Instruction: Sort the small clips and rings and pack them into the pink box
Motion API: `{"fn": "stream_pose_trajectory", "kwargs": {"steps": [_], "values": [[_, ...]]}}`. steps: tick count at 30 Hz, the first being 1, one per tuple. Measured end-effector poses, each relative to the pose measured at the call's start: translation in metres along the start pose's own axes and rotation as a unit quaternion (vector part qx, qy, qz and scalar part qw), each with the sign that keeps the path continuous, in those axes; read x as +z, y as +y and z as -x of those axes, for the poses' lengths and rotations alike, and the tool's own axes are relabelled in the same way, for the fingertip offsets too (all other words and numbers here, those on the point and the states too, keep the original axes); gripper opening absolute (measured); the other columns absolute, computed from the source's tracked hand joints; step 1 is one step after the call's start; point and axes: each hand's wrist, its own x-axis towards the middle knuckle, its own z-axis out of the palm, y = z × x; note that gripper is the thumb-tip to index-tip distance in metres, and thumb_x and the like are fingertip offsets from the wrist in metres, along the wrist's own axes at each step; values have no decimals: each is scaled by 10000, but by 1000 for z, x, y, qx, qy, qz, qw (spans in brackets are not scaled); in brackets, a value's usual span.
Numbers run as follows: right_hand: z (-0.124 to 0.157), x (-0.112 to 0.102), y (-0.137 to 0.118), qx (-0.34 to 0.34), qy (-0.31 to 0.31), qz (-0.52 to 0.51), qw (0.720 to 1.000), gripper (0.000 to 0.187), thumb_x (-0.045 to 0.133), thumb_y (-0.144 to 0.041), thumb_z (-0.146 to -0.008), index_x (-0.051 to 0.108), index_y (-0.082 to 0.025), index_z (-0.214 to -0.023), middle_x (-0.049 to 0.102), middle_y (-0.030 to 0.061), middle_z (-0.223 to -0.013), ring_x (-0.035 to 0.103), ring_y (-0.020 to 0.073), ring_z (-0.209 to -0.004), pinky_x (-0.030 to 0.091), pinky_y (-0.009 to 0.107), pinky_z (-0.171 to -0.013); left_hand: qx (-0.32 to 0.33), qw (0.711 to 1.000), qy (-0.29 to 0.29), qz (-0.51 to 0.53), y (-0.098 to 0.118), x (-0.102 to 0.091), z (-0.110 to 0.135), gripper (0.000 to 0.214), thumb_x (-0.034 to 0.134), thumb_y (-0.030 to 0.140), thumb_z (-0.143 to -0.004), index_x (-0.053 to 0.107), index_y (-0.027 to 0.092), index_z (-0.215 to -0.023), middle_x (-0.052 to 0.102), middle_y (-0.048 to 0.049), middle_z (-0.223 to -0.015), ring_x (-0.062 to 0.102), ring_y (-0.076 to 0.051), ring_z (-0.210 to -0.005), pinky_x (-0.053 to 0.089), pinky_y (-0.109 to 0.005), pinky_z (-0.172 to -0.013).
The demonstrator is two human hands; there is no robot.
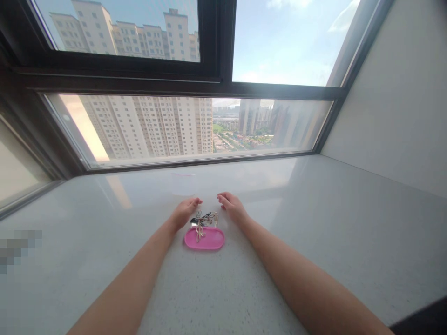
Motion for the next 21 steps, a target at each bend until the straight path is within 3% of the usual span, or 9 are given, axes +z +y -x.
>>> {"fn": "stream_pose_trajectory", "kwargs": {"steps": [3, 6, 9, 11, 14, 17, 21], "values": [[4, 1, -3, -22, -68, 21, 997, 402, 484, -481, -808, 604, -171, -1034, 654, 60, -930, 590, 195, -868, 450, 323, -781, 15, 996, -51, 66, 10, 16, 3, 584, 428, 628, -770, 691, 130, -922, 697, -131, -1010, 595, -280, -1024, 409, -409, -920], [8, 2, -7, -32, -113, 0, 993, 433, 492, -475, -816, 568, -170, -1113, 648, 72, -999, 592, 208, -920, 441, 341, -825, 32, 991, -64, 112, 18, 18, 3, 572, 415, 611, -790, 683, 124, -926, 692, -129, -1029, 579, -275, -1056, 383, -410, -963], [8, 1, -8, -31, -123, -15, 992, 447, 503, -468, -813, 557, -162, -1134, 626, 89, -1067, 575, 220, -987, 428, 357, -867, 40, 983, -21, 177, 17, 2, 0, 573, 413, 611, -791, 677, 120, -925, 682, -135, -1055, 545, -268, -1109, 347, -407, -1004], [8, 1, -7, -29, -128, -18, 991, 454, 514, -470, -805, 559, -157, -1132, 620, 96, -1081, 568, 225, -1005, 421, 365, -884, 5, 985, 28, 169, 11, -11, -3, 597, 380, 641, -783, 673, 137, -912, 680, -126, -1062, 537, -263, -1123, 340, -406, -1006], [8, 0, -6, -28, -140, -28, 989, 457, 531, -471, -796, 556, -157, -1128, 614, 98, -1090, 564, 224, -1016, 420, 362, -889, -35, 988, 29, 147, 2, -22, -4, 615, 397, 661, -760, 672, 127, -891, 686, -147, -1035, 529, -301, -1127, 311, -464, -1007], [8, 1, -4, -22, -153, -46, 987, 455, 540, -466, -796, 541, -159, -1132, 612, 103, -1088, 571, 221, -1007, 432, 356, -872, -40, 990, 0, 132, 0, -14, -2, 590, 439, 647, -751, 670, 124, -899, 688, -141, -1027, 521, -296, -1137, 331, -440, -994], [9, 5, -2, -19, -139, -80, 987, 501, 554, -456, -793, 460, -191, -1208, 522, 128, -1227, 574, 217, -1007, 448, 357, -845, -20, 992, -56, 114, 8, 14, 2, 590, 437, 643, -755, 662, 133, -948, 684, -127, -1037, 544, -290, -1102, 394, -414, -928]]}}
